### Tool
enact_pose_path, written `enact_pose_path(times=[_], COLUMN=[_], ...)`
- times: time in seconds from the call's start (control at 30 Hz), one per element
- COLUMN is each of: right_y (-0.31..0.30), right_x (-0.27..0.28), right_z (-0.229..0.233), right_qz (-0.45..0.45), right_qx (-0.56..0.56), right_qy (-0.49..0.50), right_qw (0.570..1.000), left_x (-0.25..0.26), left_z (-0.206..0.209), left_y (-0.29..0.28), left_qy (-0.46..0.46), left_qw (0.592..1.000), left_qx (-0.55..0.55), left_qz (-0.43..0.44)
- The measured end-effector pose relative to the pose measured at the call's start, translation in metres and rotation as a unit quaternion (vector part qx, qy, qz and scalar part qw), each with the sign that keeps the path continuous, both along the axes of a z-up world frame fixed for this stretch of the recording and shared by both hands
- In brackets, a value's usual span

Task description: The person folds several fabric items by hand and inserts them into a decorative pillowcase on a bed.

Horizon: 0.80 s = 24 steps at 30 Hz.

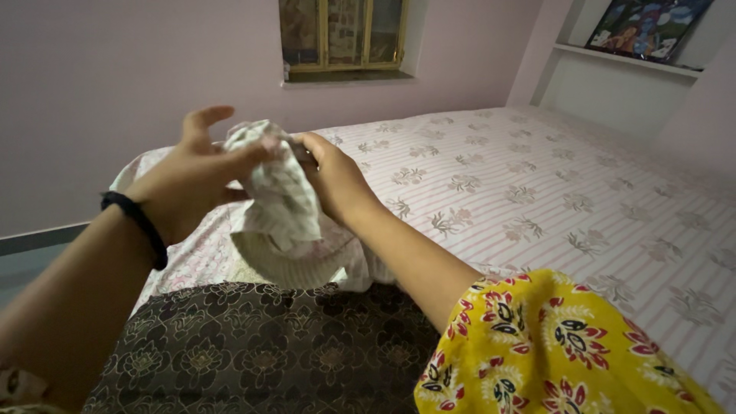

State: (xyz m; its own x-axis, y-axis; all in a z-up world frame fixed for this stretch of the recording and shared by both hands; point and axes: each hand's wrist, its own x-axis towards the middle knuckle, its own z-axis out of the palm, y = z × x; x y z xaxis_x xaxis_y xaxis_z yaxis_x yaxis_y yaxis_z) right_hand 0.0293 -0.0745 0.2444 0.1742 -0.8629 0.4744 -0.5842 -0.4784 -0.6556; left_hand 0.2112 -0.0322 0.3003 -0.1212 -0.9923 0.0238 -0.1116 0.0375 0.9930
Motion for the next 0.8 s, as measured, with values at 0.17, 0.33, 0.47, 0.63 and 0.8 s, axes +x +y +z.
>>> enact_pose_path(times=[0.17,0.33,0.47,0.63,0.8], right_y=[0.019,0.030,0.015,0.006,0.015], right_x=[0.002,-0.008,-0.023,-0.052,-0.059], right_z=[0.012,0.021,0.021,0.026,0.029], right_qz=[0.004,-0.076,-0.119,-0.103,-0.124], right_qx=[0.044,0.024,-0.024,-0.178,-0.170], right_qy=[-0.008,-0.020,-0.010,0.016,0.025], right_qw=[0.999,0.997,0.993,0.979,0.977], left_x=[-0.001,0.016,0.031,0.053,0.055], left_z=[-0.007,-0.016,-0.018,-0.022,-0.024], left_y=[-0.006,-0.016,-0.018,-0.034,-0.041], left_qy=[-0.092,-0.265,-0.333,-0.202,-0.421], left_qw=[0.995,0.960,0.939,0.977,0.901], left_qx=[-0.019,-0.081,-0.076,-0.056,-0.103], left_qz=[-0.027,0.044,0.048,-0.044,0.001])
